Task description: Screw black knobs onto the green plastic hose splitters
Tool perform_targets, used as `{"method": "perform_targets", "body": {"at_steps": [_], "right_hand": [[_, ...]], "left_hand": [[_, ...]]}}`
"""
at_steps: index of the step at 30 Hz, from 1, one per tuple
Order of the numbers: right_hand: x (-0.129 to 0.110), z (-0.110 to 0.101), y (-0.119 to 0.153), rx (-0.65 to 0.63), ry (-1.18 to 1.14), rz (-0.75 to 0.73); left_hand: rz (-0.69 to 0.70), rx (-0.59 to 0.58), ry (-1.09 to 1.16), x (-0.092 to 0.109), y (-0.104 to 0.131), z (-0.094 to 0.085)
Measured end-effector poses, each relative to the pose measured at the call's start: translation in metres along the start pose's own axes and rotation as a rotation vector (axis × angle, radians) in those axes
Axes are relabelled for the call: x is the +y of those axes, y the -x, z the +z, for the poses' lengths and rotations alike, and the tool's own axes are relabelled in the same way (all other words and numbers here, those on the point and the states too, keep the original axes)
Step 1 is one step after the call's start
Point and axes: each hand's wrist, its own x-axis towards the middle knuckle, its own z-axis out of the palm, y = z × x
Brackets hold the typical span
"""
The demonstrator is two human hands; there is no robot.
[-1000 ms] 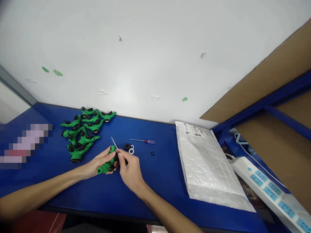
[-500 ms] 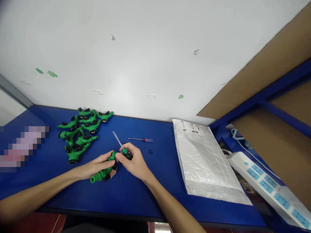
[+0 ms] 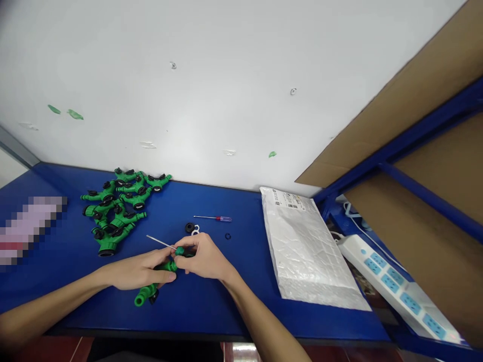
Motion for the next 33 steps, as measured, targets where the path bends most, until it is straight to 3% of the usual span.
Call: {"method": "perform_targets", "body": {"at_steps": [4, 7, 10, 13, 15, 18, 28, 33], "right_hand": [[-0.001, 0.012, 0.001, 0.218, 0.200, -0.093], [0.004, 0.007, 0.000, 0.370, 0.256, -0.103], [0.011, -0.023, 0.005, 0.390, 0.324, -0.084], [0.021, -0.066, 0.017, 0.532, 0.672, 0.082], [0.029, -0.089, 0.026, 0.486, 0.822, 0.201], [0.037, -0.107, 0.036, 0.409, 0.851, 0.210], [0.037, -0.115, 0.048, 0.298, 0.738, 0.168], [0.034, -0.118, 0.051, 0.336, 0.695, 0.197]], "left_hand": [[-0.020, 0.048, -0.025, -0.001, 0.000, 0.000], [-0.080, 0.070, -0.112, 0.001, 0.001, -0.001], [-0.109, 0.064, -0.133, 0.002, 0.002, -0.002], [-0.086, 0.059, -0.077, 0.001, 0.003, -0.003], [-0.086, 0.054, -0.054, 0.000, 0.004, -0.004], [-0.090, 0.059, -0.039, -0.002, 0.005, -0.005], [0.004, 0.065, 0.137, -0.006, 0.001, -0.005], [0.130, 0.195, 0.344, -0.015, -0.006, -0.005]]}}
